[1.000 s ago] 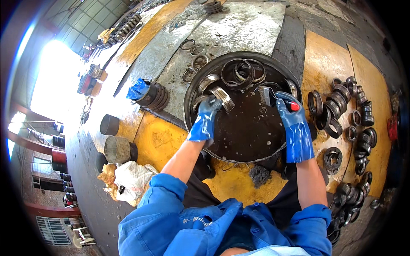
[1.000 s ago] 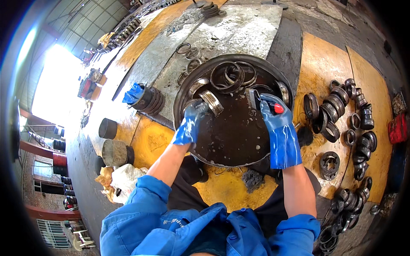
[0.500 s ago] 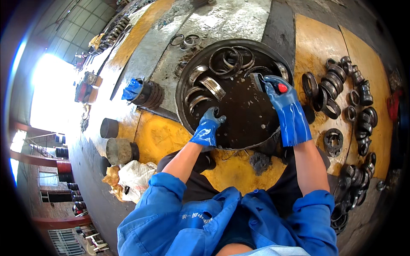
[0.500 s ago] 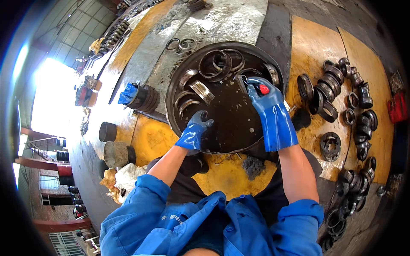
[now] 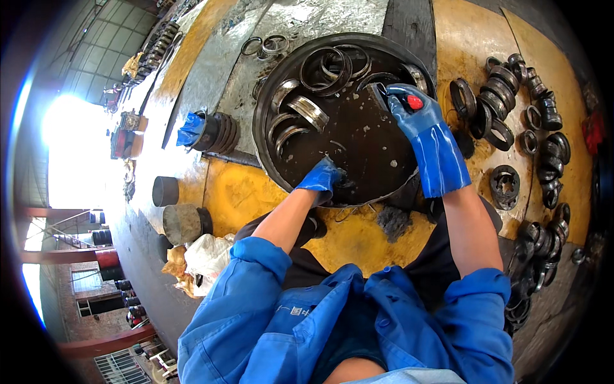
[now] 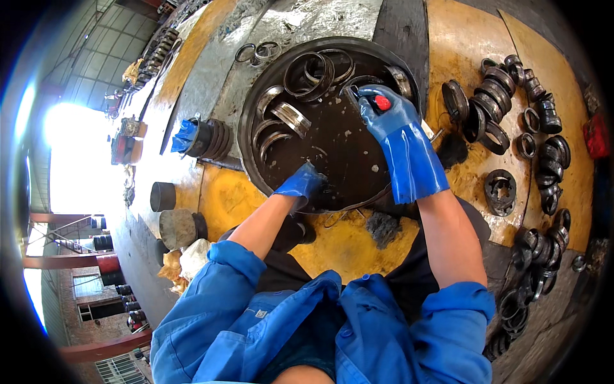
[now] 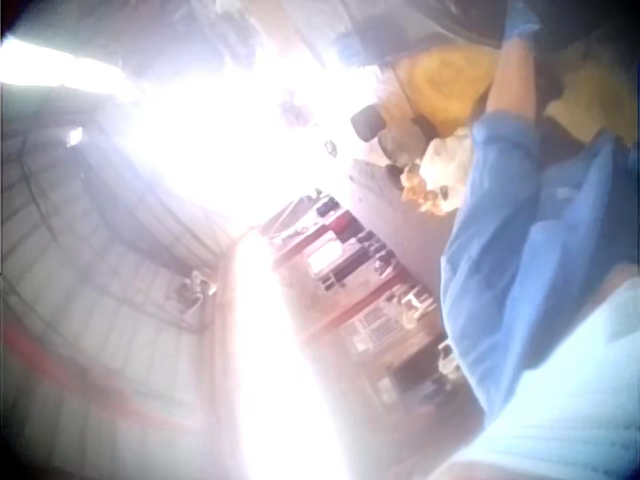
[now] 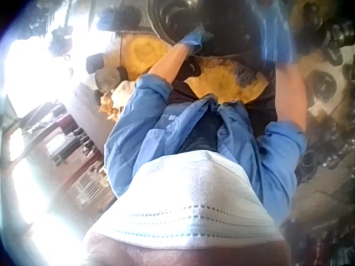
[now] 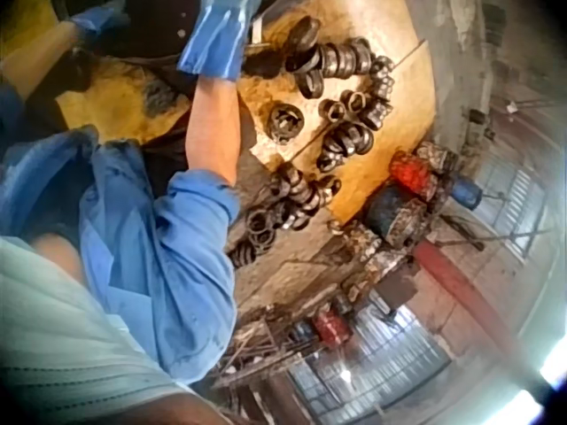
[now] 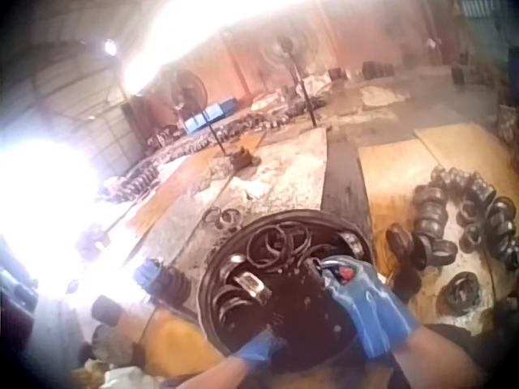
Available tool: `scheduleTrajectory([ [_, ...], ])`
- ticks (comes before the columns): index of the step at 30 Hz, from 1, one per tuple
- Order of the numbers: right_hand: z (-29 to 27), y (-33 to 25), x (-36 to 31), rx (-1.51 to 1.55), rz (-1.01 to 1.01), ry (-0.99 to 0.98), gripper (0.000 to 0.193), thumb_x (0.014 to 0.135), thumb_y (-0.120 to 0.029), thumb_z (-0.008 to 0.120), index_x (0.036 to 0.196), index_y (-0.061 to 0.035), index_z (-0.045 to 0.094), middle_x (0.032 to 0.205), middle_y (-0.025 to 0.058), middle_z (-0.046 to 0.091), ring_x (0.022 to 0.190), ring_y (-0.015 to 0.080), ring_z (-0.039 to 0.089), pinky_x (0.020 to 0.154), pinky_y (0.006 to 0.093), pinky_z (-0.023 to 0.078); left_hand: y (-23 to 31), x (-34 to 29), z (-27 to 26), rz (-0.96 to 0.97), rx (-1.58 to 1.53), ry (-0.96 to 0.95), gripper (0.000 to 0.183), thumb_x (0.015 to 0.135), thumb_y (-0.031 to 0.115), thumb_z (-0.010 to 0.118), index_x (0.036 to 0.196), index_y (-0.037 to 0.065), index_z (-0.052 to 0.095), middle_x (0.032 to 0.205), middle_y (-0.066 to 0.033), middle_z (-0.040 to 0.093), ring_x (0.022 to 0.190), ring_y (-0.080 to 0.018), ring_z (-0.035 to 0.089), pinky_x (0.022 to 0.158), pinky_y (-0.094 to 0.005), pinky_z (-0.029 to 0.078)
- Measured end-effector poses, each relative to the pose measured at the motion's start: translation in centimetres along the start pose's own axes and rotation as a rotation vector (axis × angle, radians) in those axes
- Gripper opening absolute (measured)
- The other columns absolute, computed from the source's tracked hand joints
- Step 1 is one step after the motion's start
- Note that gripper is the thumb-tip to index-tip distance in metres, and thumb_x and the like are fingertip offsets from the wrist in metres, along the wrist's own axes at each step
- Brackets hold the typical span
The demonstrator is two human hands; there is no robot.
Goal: The person cleans metal components by dipping them into a basin of dark liquid and scrubbing the surfaces using a brush.
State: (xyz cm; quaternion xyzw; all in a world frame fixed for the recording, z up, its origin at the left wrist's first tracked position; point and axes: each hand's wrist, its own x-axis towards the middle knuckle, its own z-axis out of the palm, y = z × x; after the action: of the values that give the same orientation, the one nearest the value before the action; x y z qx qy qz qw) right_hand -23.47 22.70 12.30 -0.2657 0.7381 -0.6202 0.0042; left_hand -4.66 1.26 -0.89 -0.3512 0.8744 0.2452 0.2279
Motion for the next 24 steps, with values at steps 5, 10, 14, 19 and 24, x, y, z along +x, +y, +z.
scheduleTrajectory([
  [5,0.2,0.6,0.3,-0.020,-0.199,0.042,0.023,0.091,-0.014,0.068,0.112,-0.0046,0.071,0.098,0.0114,0.074,0.087,0.0201,0.071,0.080,0.0323,0.056,0.8,-0.8,-0.2,0.116,0.135,-0.055,0.047,0.078,0.032,0.076,0.115,0.003,0.070,0.114,-0.0212,0.070,0.107,-0.0386,0.066,0.094,-0.0438,0.053],
  [10,1.1,0.5,0.7,-0.013,-0.313,0.063,0.025,0.092,-0.019,0.066,0.113,-0.0052,0.071,0.095,0.0133,0.074,0.082,0.0226,0.071,0.074,0.0343,0.058,-1.5,-0.4,-0.5,0.622,0.767,0.103,0.027,0.082,0.015,0.063,0.104,0.003,0.073,0.109,-0.0233,0.070,0.102,-0.0417,0.067,0.083,-0.0445,0.054],
  [14,-0.1,1.3,0.5,-0.048,-0.241,0.066,0.025,0.091,-0.020,0.068,0.111,-0.0053,0.071,0.095,0.0128,0.074,0.083,0.0221,0.071,0.076,0.0342,0.057,5.2,-4.4,-3.8,0.303,0.433,-0.155,0.024,0.089,0.016,0.055,0.099,0.009,0.075,0.089,-0.0047,0.073,0.090,-0.0265,0.069,0.086,-0.0369,0.054],
  [19,0.0,0.9,0.5,-0.036,-0.187,0.064,0.025,0.091,-0.021,0.069,0.109,-0.0054,0.071,0.095,0.0121,0.074,0.085,0.0215,0.071,0.078,0.0341,0.057,4.1,-2.3,-3.1,0.186,0.278,-0.138,0.022,0.088,0.016,0.056,0.097,0.008,0.075,0.092,-0.0091,0.072,0.091,-0.0293,0.069,0.083,-0.0382,0.054],
  [24,-0.3,1.5,1.1,-0.033,-0.236,0.101,0.025,0.090,-0.023,0.071,0.107,-0.0056,0.071,0.095,0.0115,0.074,0.087,0.0210,0.071,0.079,0.0339,0.056,4.9,-0.7,-3.1,0.166,0.236,-0.153,0.020,0.086,0.016,0.058,0.094,0.007,0.074,0.095,-0.0134,0.071,0.092,-0.0321,0.069,0.080,-0.0394,0.053],
])
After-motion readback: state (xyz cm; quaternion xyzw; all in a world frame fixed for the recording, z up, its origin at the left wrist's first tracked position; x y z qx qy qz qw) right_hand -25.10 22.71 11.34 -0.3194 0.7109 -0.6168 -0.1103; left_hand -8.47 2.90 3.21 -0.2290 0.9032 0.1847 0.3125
